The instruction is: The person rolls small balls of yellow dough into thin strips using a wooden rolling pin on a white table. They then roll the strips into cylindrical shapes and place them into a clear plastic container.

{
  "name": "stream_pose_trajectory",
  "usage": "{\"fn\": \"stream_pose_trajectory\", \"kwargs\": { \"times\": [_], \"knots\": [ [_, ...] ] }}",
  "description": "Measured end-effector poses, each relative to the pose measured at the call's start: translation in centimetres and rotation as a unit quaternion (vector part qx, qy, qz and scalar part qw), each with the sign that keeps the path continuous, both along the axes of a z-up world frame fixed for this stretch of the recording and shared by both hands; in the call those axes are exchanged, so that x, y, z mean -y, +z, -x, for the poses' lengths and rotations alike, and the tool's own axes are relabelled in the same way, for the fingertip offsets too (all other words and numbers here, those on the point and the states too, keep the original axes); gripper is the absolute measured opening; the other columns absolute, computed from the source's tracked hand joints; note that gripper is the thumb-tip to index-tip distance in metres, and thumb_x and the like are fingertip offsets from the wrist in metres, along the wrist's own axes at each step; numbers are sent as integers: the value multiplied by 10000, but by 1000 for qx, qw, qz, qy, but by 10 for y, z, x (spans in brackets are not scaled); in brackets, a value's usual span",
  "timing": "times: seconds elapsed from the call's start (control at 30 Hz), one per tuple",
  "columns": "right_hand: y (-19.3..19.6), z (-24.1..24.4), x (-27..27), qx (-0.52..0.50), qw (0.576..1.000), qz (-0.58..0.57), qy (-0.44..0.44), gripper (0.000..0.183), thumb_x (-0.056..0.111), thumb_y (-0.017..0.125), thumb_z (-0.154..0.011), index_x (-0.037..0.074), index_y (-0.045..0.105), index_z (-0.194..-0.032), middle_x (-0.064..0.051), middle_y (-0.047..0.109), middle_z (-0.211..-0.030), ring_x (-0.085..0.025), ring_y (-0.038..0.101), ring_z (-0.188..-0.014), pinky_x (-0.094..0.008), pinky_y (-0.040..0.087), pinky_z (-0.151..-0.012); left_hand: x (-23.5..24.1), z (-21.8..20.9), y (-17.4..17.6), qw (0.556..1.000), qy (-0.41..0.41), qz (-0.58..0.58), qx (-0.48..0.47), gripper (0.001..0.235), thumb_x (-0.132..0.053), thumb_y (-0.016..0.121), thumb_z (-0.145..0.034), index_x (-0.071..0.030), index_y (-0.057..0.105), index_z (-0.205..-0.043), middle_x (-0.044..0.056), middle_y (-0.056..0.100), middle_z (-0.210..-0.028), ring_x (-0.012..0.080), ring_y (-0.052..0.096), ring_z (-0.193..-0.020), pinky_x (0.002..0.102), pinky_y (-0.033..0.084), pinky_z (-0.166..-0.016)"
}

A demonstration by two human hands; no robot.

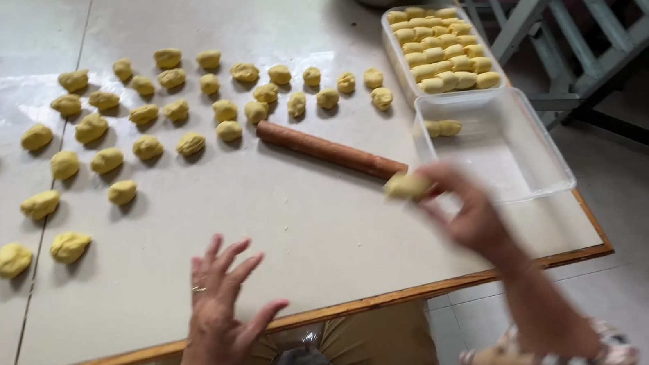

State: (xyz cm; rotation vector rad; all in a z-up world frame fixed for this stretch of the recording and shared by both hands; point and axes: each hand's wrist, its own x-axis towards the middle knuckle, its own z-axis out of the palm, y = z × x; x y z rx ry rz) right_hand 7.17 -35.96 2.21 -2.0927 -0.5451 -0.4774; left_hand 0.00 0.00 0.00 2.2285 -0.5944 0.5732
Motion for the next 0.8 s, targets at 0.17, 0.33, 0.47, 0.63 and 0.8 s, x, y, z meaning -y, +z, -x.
{"fn": "stream_pose_trajectory", "kwargs": {
  "times": [0.17,0.33,0.47,0.63,0.8],
  "knots": [
    [22,-85,122,-191,949,27,-251,295,132,699,-833,115,634,-1121,-19,619,-917,-97,545,-787,-233,449,-710,-2,-12,-33,997,70,-23,6,632,-356,748,-730,-160,521,-1286,56,476,-1418,334,302,-1443,617,195,-1143],
    [-16,-139,158,-313,893,120,-300,267,152,723,-796,128,680,-1058,-35,638,-867,-143,570,-681,-297,452,-611,-6,-21,-56,995,85,-45,37,697,-388,753,-716,-158,506,-1325,40,471,-1433,355,311,-1449,642,233,-1119],
    [-18,-147,152,-399,882,40,-249,254,111,638,-850,64,636,-1099,-70,615,-965,-148,557,-791,-272,490,-622,-3,-20,-56,993,107,-35,21,702,-414,753,-696,-150,528,-1306,44,503,-1400,358,333,-1439,656,249,-1106],
    [-15,-150,143,-426,877,-46,-218,286,77,634,-863,27,639,-1144,-95,615,-1010,-149,567,-823,-247,524,-652,-4,-23,-64,993,107,-40,4,767,-449,757,-676,-175,491,-1340,25,495,-1406,377,320,-1444,680,239,-1082],
    [-24,-154,136,-382,875,-14,-297,211,146,643,-878,101,532,-1052,-80,672,-850,-132,648,-714,-272,445,-511,-1,-20,-55,993,109,-37,12,800,-422,759,-686,-113,466,-1364,62,501,-1401,387,316,-1442,670,251,-1082]
  ]
}}
